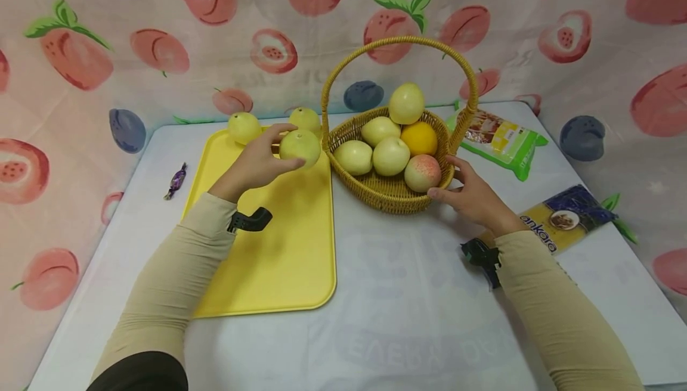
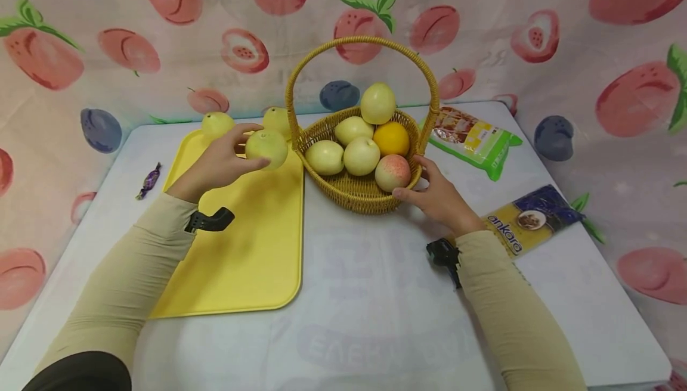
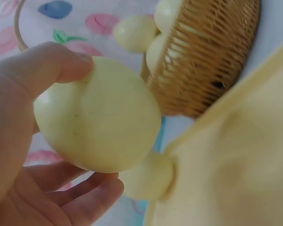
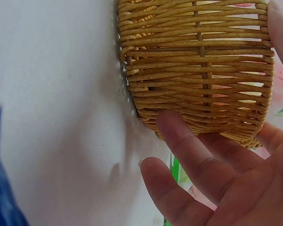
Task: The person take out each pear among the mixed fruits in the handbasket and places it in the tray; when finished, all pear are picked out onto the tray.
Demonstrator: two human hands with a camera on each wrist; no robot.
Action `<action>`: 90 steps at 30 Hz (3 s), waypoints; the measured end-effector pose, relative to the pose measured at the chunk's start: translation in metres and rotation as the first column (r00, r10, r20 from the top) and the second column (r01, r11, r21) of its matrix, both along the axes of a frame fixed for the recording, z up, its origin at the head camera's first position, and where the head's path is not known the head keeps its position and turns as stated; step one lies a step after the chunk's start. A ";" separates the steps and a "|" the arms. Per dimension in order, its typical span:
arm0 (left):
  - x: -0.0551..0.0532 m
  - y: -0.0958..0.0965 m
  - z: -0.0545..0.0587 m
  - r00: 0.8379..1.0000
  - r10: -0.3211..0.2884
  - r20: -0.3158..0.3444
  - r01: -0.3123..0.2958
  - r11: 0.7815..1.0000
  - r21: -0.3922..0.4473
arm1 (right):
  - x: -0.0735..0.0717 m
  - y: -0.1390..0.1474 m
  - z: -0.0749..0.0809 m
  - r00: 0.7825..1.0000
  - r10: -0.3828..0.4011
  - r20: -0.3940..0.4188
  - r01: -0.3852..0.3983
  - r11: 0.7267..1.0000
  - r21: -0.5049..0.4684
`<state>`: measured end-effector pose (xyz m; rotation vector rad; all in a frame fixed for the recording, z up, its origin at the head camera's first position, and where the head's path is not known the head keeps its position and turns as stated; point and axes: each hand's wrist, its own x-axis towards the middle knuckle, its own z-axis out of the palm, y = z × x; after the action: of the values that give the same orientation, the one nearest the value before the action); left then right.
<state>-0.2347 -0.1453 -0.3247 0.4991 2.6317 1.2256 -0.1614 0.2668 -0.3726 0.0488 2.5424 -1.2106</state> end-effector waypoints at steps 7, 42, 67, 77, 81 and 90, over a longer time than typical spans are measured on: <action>-0.012 -0.008 -0.019 0.997 0.073 0.012 -0.074 0.997 0.038 | -0.002 0.000 -0.001 1.000 -0.003 0.007 0.003 1.000 0.012; -0.039 0.009 -0.062 0.965 0.233 0.118 -0.239 0.971 0.033 | 0.000 0.001 -0.002 1.000 -0.011 0.019 0.012 0.999 -0.035; -0.049 0.017 -0.070 0.954 0.247 0.168 -0.264 0.960 0.088 | -0.001 0.002 -0.005 1.000 -0.018 0.006 0.018 1.000 -0.019; -0.046 0.016 -0.062 0.962 0.241 0.131 -0.253 0.964 0.083 | -0.002 0.003 -0.006 1.000 -0.012 0.005 0.013 1.000 -0.018; -0.040 0.014 -0.050 0.974 0.216 0.070 -0.221 0.972 0.078 | -0.001 0.002 -0.005 1.000 -0.013 0.006 0.014 1.000 -0.010; -0.021 0.016 -0.019 0.986 0.161 -0.042 -0.158 0.985 0.075 | -0.001 0.002 -0.005 1.000 -0.011 0.005 0.011 1.000 -0.015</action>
<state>-0.2559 -0.1298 -0.3442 0.3382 2.7218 1.3747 -0.1629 0.2692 -0.3773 0.0629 2.5317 -1.2322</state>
